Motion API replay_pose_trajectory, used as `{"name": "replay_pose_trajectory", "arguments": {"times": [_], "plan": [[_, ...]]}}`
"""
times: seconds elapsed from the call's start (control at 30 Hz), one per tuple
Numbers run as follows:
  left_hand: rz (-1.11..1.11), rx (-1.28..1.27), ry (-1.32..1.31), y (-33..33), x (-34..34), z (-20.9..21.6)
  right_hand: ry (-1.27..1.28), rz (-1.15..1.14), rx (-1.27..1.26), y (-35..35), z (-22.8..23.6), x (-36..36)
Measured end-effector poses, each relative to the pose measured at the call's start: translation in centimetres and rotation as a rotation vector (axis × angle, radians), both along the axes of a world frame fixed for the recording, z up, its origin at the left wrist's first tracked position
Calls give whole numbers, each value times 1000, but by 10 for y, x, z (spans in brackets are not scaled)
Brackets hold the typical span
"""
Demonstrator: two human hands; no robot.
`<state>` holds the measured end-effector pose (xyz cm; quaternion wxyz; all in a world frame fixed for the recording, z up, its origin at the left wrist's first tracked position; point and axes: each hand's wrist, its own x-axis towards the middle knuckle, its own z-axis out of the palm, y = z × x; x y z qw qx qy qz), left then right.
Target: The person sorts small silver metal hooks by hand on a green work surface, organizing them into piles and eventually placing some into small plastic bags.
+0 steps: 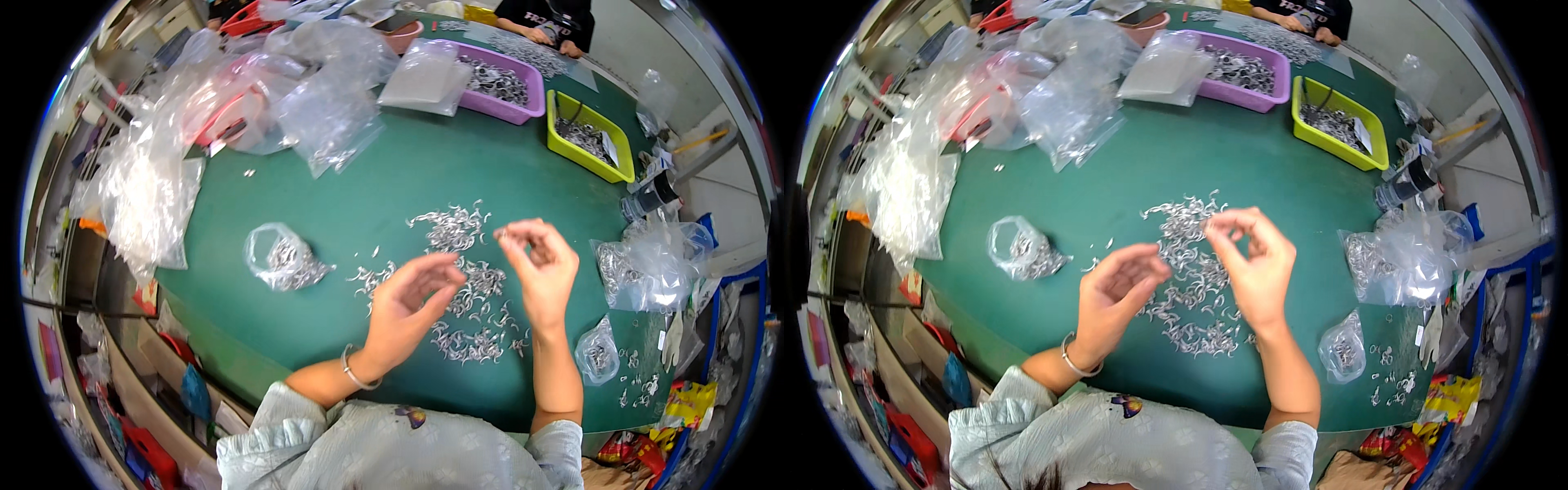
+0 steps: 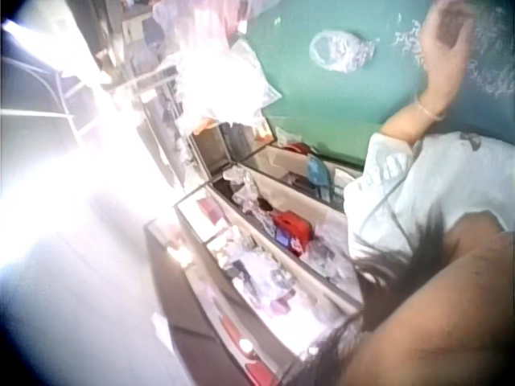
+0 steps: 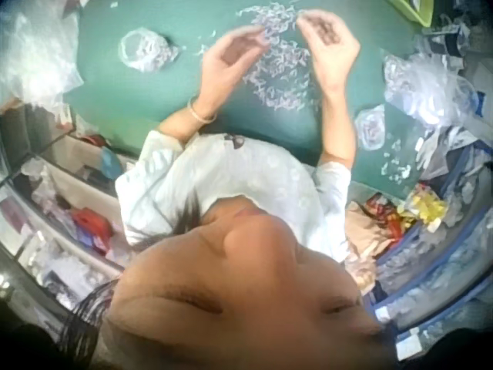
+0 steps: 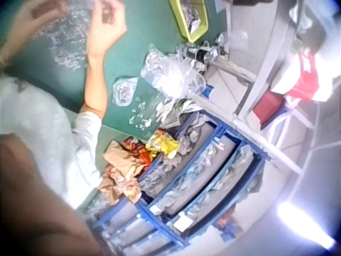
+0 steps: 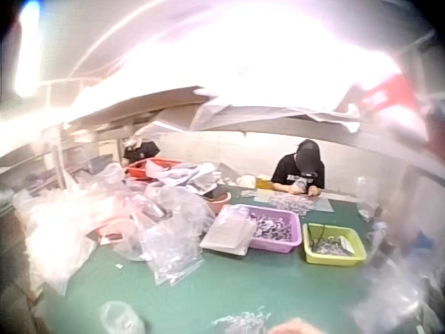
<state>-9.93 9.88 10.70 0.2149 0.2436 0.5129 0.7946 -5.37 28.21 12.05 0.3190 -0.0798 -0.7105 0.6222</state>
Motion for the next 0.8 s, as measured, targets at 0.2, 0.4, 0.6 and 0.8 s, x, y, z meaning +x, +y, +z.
{"name": "replay_pose_trajectory", "arguments": {"times": [0.2, 0.4, 0.6, 0.8], "plan": [[-35, 32, 184, -12, 7, 14, -19, 71, 332, -43, 29, 40], [-15, 27, 279, -22, 15, 21, 5, 32, 492, -62, 49, 57], [-76, 89, 213, -31, 22, 31, 53, 51, 533, -69, 56, 66], [-100, 139, 196, -36, 26, 36, 85, 46, 550, -74, 62, 69]]}}
